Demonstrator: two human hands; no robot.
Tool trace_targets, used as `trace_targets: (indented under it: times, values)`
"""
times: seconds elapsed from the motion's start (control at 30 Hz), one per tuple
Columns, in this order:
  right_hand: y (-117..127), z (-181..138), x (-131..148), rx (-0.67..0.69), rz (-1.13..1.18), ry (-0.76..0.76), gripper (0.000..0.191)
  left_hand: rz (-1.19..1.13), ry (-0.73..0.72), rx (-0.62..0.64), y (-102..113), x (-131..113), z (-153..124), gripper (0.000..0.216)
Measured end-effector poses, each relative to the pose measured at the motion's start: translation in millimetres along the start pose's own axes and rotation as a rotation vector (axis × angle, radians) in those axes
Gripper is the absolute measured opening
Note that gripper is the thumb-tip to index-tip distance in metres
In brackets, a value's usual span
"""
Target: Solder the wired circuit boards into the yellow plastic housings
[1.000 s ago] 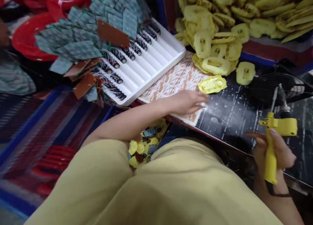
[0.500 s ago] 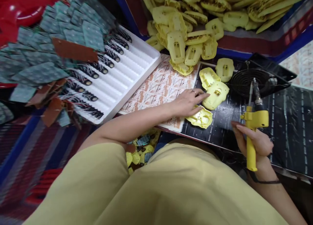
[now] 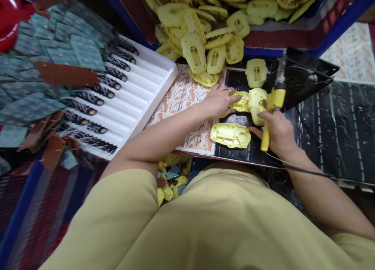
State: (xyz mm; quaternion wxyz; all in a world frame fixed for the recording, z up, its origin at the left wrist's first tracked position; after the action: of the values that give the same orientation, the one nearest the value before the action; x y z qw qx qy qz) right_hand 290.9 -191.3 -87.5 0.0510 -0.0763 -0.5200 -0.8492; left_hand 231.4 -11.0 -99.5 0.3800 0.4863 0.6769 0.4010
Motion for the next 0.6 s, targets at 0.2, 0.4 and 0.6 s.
trace_targets:
  times: [0.2,0.4,0.6]
  values:
    - [0.7,3.3,-13.3,0.011,-0.045,-0.049,0.021,-0.002,0.048,0.182,-5.2,-2.5,-36.4,0.061]
    - [50.7,-36.8,11.5,-0.263,-0.065,-0.174,0.026,-0.051,0.039,-0.018,-5.4,-12.7,-56.4,0.070]
    - [64.6,-72.2,23.2,-0.155,-0.083,-0.183,0.033,-0.091,-0.119,0.061,-50.5,-41.0,-57.5,0.077]
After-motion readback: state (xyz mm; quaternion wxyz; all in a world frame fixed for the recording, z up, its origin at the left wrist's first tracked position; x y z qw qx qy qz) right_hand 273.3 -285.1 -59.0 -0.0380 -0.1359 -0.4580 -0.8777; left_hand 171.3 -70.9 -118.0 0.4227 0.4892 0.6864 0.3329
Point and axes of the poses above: each hand's wrist, its own z-axis towards the middle knuckle, its own y-axis out of the back of the hand, x = y × z, the point moved 9 cm from there along z, towards the middle knuckle, and after that the axes turned 11 degrees about x, right-handed, at the moved point
